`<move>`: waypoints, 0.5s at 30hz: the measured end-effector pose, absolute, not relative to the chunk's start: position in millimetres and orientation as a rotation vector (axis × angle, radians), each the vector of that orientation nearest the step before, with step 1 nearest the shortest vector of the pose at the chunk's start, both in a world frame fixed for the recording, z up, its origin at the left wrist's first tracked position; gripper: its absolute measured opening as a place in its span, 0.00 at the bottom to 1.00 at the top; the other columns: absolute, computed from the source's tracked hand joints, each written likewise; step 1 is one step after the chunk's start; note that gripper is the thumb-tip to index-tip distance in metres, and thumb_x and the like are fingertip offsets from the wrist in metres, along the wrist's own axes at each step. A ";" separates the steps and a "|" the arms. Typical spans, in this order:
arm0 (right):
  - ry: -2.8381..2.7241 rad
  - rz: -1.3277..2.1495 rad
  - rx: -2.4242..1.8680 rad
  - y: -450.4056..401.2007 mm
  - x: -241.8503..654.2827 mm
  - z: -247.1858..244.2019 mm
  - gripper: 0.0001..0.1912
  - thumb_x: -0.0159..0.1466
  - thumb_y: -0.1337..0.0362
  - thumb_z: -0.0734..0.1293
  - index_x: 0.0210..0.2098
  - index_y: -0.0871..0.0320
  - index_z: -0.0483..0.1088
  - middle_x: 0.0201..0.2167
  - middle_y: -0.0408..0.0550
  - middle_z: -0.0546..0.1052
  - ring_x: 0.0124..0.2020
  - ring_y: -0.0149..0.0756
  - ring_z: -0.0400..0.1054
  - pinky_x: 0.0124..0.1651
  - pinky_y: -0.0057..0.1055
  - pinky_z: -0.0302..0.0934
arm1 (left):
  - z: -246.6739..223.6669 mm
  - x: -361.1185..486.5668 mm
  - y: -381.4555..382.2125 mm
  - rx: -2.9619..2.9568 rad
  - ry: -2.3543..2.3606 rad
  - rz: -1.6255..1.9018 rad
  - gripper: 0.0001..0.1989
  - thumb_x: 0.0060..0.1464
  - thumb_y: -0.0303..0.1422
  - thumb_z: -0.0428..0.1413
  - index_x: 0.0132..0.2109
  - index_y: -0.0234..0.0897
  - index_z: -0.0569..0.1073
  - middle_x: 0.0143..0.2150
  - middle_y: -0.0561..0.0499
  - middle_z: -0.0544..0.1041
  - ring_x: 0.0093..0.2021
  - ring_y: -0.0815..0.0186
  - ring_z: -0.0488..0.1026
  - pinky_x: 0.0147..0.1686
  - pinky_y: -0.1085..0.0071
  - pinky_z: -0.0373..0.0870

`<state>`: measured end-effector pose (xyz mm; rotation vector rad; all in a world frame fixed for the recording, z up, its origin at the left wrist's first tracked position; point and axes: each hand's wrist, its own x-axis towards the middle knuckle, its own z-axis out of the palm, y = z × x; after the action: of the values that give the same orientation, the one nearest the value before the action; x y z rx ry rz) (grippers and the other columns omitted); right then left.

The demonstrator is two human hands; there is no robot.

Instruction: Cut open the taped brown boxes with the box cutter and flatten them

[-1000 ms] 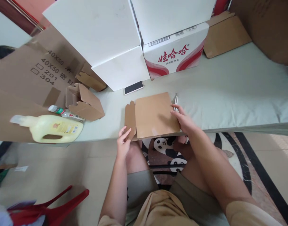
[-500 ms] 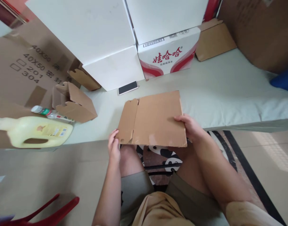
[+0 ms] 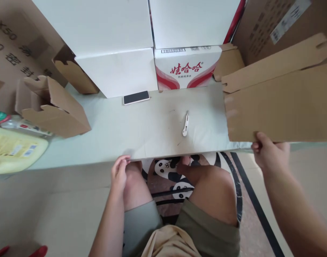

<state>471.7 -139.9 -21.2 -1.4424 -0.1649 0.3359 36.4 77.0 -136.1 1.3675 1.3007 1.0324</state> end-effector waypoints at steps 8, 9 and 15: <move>-0.179 0.436 -1.463 -27.4 550.1 35.7 0.13 0.61 0.76 0.69 0.30 0.52 0.64 0.27 0.38 0.71 0.30 0.25 0.71 0.30 0.21 0.71 | -130.5 31.0 77.0 1.459 1.287 1.061 0.20 0.56 0.50 0.54 0.33 0.37 0.78 0.38 0.44 0.81 0.40 0.59 0.76 0.46 0.63 0.74; -0.161 0.522 -1.478 -20.3 546.5 40.7 0.10 0.63 0.71 0.69 0.32 0.53 0.65 0.29 0.39 0.72 0.31 0.26 0.73 0.33 0.23 0.73 | -128.0 29.5 76.1 1.484 1.283 1.068 0.20 0.57 0.49 0.53 0.33 0.37 0.78 0.38 0.44 0.80 0.41 0.59 0.76 0.46 0.62 0.74; -0.632 1.175 -1.471 -81.1 450.0 11.2 0.18 0.58 0.56 0.75 0.46 0.56 0.74 0.47 0.50 0.80 0.36 0.34 0.79 0.43 0.33 0.76 | -108.8 12.0 64.4 1.554 1.290 1.055 0.18 0.57 0.47 0.53 0.32 0.38 0.78 0.37 0.46 0.80 0.42 0.60 0.76 0.46 0.64 0.73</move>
<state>450.0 -81.1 11.2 -1.4714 -0.6318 1.1754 12.0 64.4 -108.8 1.5539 1.2901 1.0550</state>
